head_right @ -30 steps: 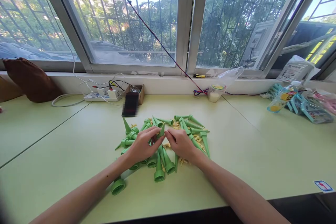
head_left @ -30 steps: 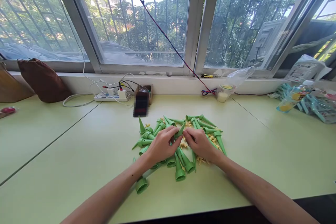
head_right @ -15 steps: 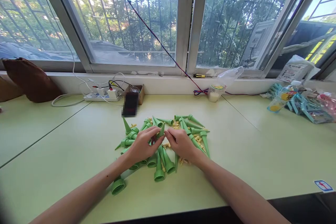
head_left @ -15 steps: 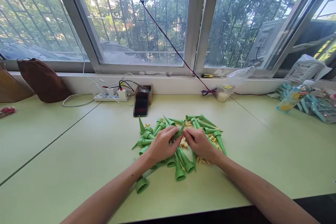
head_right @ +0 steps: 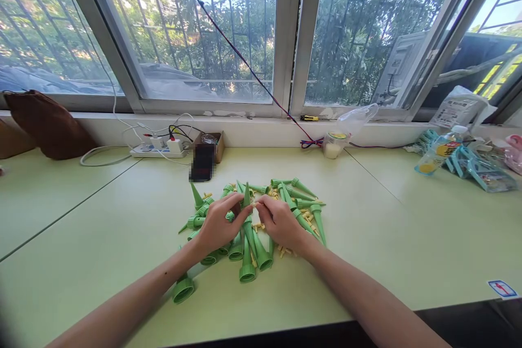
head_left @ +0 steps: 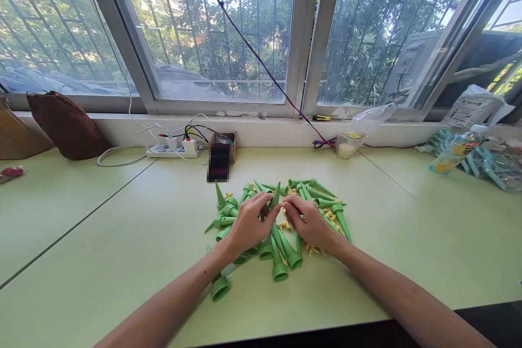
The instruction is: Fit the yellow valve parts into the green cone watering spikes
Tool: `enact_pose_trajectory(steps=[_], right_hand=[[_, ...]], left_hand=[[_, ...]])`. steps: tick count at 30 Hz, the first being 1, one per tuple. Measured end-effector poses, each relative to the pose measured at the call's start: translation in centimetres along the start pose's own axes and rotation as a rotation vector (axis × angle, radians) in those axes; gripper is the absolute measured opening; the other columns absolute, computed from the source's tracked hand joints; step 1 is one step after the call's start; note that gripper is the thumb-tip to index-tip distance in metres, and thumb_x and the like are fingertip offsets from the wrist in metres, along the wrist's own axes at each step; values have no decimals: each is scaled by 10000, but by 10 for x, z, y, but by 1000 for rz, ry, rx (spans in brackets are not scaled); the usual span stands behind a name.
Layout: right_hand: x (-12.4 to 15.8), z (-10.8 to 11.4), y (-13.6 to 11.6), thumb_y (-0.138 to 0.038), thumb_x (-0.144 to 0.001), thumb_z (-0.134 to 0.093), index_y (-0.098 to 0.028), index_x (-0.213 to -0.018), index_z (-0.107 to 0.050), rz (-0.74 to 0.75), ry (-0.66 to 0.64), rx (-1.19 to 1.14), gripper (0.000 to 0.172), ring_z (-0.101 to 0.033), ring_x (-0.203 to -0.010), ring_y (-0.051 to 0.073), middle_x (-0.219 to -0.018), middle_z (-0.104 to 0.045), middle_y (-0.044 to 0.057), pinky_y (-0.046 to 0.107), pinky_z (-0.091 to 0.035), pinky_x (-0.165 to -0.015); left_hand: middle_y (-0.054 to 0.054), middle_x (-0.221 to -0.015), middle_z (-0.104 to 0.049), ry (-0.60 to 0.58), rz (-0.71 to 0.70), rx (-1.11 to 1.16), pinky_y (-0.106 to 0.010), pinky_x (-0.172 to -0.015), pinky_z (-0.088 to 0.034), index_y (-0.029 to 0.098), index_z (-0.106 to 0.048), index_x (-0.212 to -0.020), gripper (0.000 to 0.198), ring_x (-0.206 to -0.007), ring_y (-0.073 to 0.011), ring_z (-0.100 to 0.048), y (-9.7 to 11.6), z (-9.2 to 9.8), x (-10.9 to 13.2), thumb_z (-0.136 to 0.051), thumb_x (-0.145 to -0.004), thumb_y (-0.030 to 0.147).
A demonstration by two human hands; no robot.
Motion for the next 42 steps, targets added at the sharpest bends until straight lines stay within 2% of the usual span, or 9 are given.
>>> enact_pose_trajectory(steps=[9,15,19,26,30,33,37,42], right_hand=[[1,0,4,-301,-1041,-359,-208,-773,-443,15,-4,4,295,-384,-540,121,-631,-457,-38,254,-326,-551],[1,1,6,-312,-1040,-347,-215,-722,-375,29,10,56,333,-345,-529,117,-610,-421,-47,256,-303,-548],[1,1,6,-337,-1044,-333,-219,-707,-342,26,16,68,357,-313,-521,113,-597,-391,-53,257,-293,-541],[0,0,5,-366,-1046,-320,-209,-688,-384,14,40,80,396,-344,-542,114,-614,-409,-41,253,-307,-548],[1,0,1,-344,-1027,-405,-196,-869,-557,20,43,60,265,-406,-559,117,-663,-496,-30,246,-346,-560],[1,0,0,-331,-994,-489,-190,-1039,-578,24,56,25,173,-453,-562,124,-682,-539,-24,248,-377,-554],[2,0,0,-308,-968,-530,-185,-1094,-562,35,69,-14,179,-513,-594,136,-708,-572,-12,252,-417,-565],[1,-1,0,-295,-979,-510,-189,-1084,-572,27,61,6,162,-516,-602,138,-728,-586,-1,261,-427,-589]], left_hand=[[30,-687,-461,-3,-88,41,-206,-560,-380,185,-523,-806,134,-573,-98,-424,2,0,0,-580,-926,197],[13,-747,-521,-1,-103,74,-204,-564,-400,187,-584,-890,35,-578,-93,-436,4,2,-1,-586,-925,190],[-5,-795,-569,-10,-87,79,-208,-570,-414,188,-606,-918,38,-580,-92,-457,4,2,-1,-574,-934,203],[0,-741,-559,-16,-61,37,-220,-578,-420,189,-591,-899,66,-576,-105,-458,4,1,0,-551,-943,220],[1,-744,-564,-2,-5,29,-219,-566,-416,186,-575,-873,78,-567,-101,-473,2,0,0,-563,-936,232],[12,-710,-541,28,34,12,-222,-563,-409,188,-541,-816,124,-573,-107,-479,0,0,-1,-576,-925,237],[28,-666,-500,49,66,-2,-223,-565,-398,190,-489,-752,195,-576,-108,-469,-1,0,-1,-589,-914,234],[24,-674,-515,36,56,-15,-227,-566,-397,192,-495,-761,184,-581,-111,-468,-3,-1,-1,-587,-914,236]])
Point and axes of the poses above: each hand's wrist, its own x-axis away from the middle knuckle, its own z-axis out of the back of the hand, y = z × x, the point moved 2 cm from there along -x, towards the middle knuckle
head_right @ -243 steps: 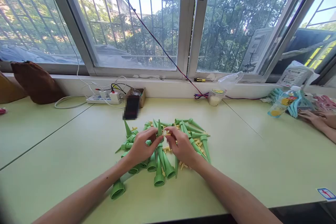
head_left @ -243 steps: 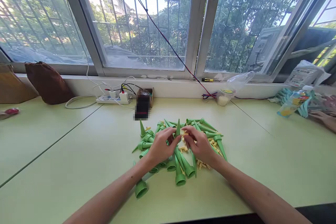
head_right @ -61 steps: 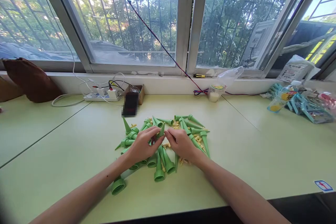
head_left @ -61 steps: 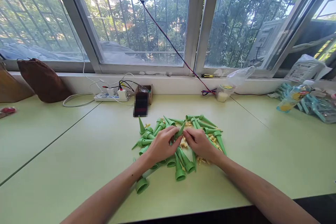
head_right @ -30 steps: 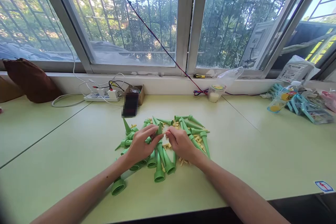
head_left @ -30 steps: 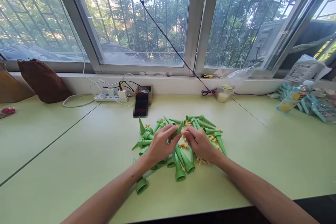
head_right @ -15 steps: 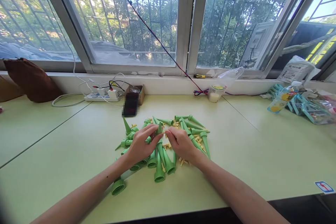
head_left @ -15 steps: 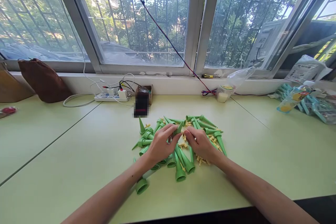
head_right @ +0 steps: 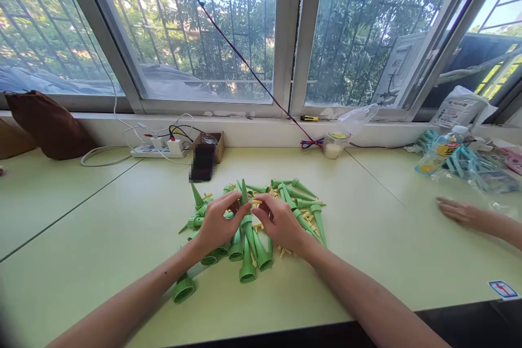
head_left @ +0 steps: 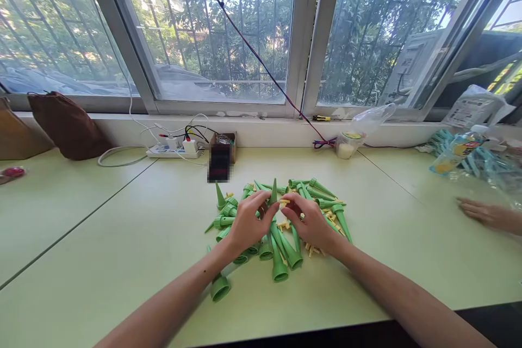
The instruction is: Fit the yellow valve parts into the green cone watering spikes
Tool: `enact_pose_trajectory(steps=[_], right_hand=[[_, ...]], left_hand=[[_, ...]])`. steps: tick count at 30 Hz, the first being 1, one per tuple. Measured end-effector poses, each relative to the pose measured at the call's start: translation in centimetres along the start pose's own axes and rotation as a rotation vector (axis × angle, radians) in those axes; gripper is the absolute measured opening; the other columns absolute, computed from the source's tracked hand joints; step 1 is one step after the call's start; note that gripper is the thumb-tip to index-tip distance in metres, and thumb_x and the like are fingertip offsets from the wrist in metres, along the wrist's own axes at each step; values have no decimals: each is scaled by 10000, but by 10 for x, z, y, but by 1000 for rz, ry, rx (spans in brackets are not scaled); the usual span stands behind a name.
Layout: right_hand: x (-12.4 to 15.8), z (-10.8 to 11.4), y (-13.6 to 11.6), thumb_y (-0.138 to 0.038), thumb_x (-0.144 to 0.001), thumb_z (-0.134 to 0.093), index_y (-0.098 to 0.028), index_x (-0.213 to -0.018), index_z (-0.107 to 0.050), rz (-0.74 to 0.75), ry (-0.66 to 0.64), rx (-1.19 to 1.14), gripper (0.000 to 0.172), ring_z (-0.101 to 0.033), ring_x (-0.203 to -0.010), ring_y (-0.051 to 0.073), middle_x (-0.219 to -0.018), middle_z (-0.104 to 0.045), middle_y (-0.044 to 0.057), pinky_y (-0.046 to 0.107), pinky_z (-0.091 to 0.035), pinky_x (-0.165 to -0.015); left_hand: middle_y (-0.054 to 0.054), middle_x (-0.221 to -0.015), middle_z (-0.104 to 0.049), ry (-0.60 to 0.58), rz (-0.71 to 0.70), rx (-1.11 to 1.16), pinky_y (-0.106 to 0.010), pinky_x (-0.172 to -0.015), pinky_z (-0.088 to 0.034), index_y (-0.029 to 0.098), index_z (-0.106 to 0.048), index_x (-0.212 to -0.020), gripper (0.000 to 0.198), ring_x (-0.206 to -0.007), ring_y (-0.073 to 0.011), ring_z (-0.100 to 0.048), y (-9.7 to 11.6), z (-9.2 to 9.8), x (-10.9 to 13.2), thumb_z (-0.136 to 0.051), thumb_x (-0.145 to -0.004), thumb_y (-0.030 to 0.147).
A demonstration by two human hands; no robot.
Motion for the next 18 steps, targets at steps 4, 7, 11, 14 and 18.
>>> enact_pose_trajectory(steps=[4,7,11,14,18], right_hand=[[0,1,-1,-284,-980,-503,-187,-1058,-571,8,1,-6,142,-509,-595,138,-710,-573,-8,259,-415,-582],[-1,1,-2,-290,-982,-497,-189,-1047,-569,11,0,-1,140,-501,-587,139,-691,-558,-16,261,-408,-585],[0,0,-1,-296,-984,-494,-189,-1042,-567,4,-4,4,142,-491,-581,136,-678,-541,-24,260,-398,-586],[1,0,0,-292,-984,-493,-189,-1043,-568,4,-8,9,141,-471,-571,131,-663,-517,-35,255,-389,-584],[0,1,2,-311,-990,-486,-190,-1036,-572,-2,-16,9,156,-445,-558,127,-645,-494,-41,251,-379,-572]], left_hand=[[17,-684,-532,-1,-34,-10,-229,-566,-396,192,-502,-768,173,-582,-111,-463,0,0,0,-581,-918,227],[13,-683,-541,0,-47,-17,-232,-559,-394,192,-522,-784,150,-582,-115,-468,0,0,0,-574,-921,227],[11,-687,-546,3,-58,-15,-232,-558,-394,191,-541,-808,125,-583,-117,-478,0,0,0,-573,-922,231],[14,-684,-537,4,-63,-10,-230,-555,-392,190,-536,-810,124,-576,-114,-468,0,0,0,-574,-921,230],[18,-668,-520,3,-60,-11,-228,-545,-387,190,-527,-789,147,-570,-112,-458,2,0,0,-569,-923,234]])
Point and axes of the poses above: each hand's wrist, its own x-axis away from the middle knuckle, its own z-axis out of the back of the hand, y = z × x, the point moved 2 cm from there along -x, towards the middle knuckle
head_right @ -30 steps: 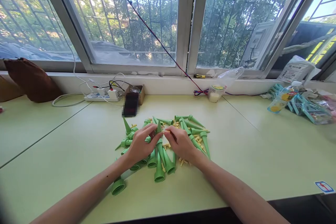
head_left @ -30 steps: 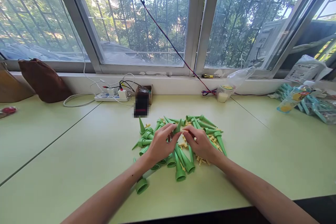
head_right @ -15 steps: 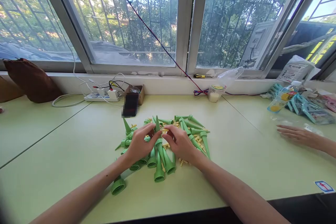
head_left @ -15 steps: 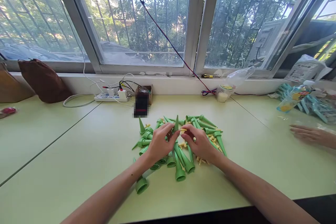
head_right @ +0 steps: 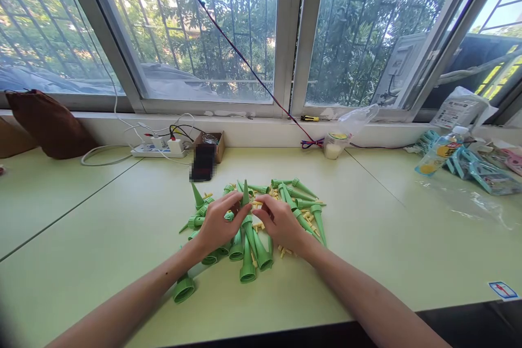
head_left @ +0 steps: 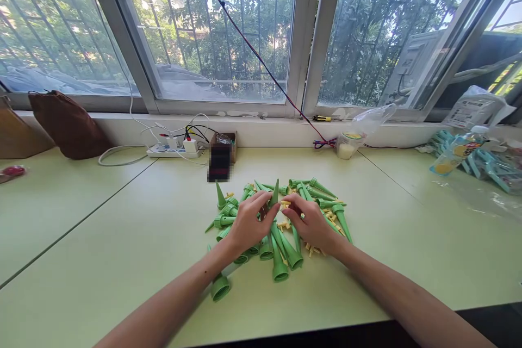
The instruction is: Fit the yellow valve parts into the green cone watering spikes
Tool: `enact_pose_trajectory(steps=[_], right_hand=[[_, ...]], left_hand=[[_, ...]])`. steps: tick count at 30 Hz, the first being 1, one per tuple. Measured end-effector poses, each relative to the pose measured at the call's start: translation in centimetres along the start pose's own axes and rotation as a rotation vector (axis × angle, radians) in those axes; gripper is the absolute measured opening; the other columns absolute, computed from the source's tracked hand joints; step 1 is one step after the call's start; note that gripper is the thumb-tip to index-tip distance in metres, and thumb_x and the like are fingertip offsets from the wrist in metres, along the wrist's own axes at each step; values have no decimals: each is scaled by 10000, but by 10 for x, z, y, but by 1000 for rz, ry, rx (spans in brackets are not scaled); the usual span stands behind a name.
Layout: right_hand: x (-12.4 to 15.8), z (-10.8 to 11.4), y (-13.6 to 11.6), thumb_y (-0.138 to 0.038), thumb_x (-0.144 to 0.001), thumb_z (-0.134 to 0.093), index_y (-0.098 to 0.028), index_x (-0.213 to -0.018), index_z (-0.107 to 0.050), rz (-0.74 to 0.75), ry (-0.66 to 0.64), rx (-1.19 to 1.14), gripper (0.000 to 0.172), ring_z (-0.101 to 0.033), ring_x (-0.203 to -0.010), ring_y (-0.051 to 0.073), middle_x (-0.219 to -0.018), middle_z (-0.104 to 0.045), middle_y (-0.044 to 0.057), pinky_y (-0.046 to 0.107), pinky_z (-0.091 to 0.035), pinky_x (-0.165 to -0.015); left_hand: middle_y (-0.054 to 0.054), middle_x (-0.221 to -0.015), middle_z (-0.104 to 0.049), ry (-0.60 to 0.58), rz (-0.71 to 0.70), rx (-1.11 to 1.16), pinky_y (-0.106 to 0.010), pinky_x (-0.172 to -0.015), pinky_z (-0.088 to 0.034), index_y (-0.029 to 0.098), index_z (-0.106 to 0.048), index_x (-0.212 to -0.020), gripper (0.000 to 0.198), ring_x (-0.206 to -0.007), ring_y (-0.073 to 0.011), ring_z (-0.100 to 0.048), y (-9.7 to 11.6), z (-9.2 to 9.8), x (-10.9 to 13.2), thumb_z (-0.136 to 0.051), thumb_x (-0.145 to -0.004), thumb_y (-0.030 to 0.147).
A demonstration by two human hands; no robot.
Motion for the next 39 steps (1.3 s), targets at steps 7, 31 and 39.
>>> enact_pose_trajectory(steps=[7,31,39], right_hand=[[0,1,0,-341,-995,-481,-195,-990,-588,7,-8,29,181,-420,-541,124,-637,-499,-40,249,-378,-561],[2,-2,4,-322,-990,-498,-192,-954,-593,10,-25,74,164,-390,-543,111,-639,-497,-43,227,-358,-560],[2,-3,3,-316,-992,-487,-185,-952,-593,4,-36,63,173,-387,-557,114,-654,-506,-37,229,-358,-568]], left_hand=[[21,-671,-505,-17,2,11,-223,-541,-394,188,-518,-785,154,-559,-105,-460,2,1,1,-559,-926,236],[20,-698,-522,-61,-6,45,-210,-545,-377,183,-541,-815,107,-568,-98,-453,0,0,1,-567,-919,184],[13,-716,-541,-71,1,55,-214,-547,-376,184,-560,-841,80,-576,-102,-459,0,-1,1,-565,-920,184]])
Point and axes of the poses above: each hand's wrist, its own x-axis away from the middle knuckle, its own z-axis out of the back of the hand, y = z × x, the point moved 2 cm from there along -x, towards the middle knuckle
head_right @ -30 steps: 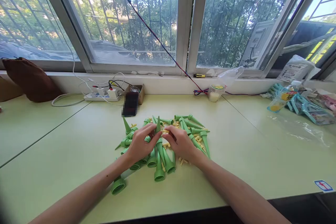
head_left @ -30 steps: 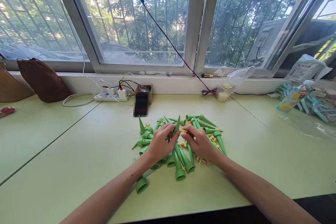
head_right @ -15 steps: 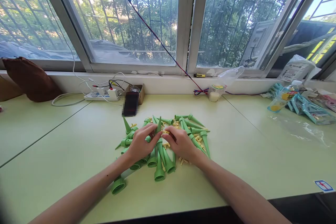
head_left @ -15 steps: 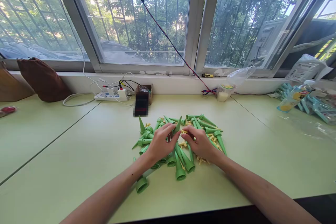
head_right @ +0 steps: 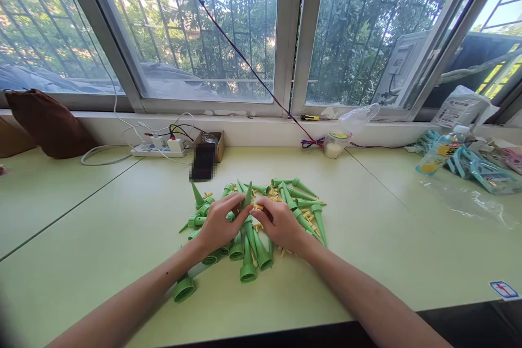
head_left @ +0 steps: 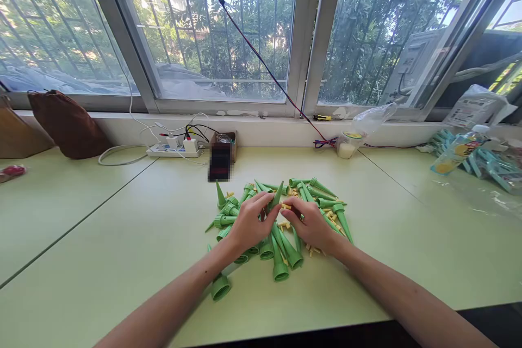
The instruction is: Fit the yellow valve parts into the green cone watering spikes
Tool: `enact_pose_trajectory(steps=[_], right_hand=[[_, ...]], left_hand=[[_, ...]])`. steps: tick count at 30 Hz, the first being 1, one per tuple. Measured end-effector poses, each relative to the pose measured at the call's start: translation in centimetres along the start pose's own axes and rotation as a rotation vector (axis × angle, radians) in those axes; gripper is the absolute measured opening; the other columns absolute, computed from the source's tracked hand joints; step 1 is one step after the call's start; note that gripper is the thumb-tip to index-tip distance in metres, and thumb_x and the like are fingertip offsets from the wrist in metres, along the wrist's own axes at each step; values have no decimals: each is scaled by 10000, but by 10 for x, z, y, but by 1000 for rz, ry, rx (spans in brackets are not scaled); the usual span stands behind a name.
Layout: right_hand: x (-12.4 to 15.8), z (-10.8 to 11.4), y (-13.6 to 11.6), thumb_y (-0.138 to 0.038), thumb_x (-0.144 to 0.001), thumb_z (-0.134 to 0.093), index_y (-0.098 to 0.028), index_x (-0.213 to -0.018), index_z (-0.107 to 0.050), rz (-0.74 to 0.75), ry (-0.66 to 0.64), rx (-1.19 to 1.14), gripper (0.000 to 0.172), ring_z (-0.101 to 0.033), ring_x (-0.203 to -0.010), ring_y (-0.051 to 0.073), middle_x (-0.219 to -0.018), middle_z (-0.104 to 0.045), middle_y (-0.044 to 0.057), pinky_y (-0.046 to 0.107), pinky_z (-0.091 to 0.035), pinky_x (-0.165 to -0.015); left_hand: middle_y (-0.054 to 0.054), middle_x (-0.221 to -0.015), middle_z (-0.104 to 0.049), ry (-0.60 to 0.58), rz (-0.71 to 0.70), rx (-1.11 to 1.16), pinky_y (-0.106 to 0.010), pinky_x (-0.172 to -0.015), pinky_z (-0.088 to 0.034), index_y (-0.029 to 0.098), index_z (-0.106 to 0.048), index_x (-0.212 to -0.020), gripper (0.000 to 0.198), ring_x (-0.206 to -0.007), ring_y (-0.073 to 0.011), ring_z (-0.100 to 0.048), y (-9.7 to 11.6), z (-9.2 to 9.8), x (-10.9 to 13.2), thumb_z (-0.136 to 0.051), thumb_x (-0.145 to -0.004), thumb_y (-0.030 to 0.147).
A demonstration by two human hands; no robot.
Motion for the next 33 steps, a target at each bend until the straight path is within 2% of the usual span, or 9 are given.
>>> enact_pose_trajectory(steps=[14,33], right_hand=[[0,1,-2,-317,-998,-488,-194,-957,-599,7,6,12,171,-482,-636,142,-743,-587,2,249,-391,-607],[0,0,0,-319,-1001,-481,-195,-966,-603,2,-8,6,177,-494,-640,144,-753,-600,3,256,-394,-611]], left_hand=[[13,-717,-545,1,24,-13,-214,-541,-381,181,-552,-812,104,-564,-98,-458,-1,0,0,-571,-914,193],[18,-703,-526,6,5,-8,-216,-532,-372,185,-531,-801,122,-563,-100,-454,-1,0,-1,-565,-918,192]])
Point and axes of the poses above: each hand's wrist, its own x-axis away from the middle knuckle, its own z-axis out of the back of the hand, y = z × x, the point moved 2 cm from there along -x, towards the middle knuckle
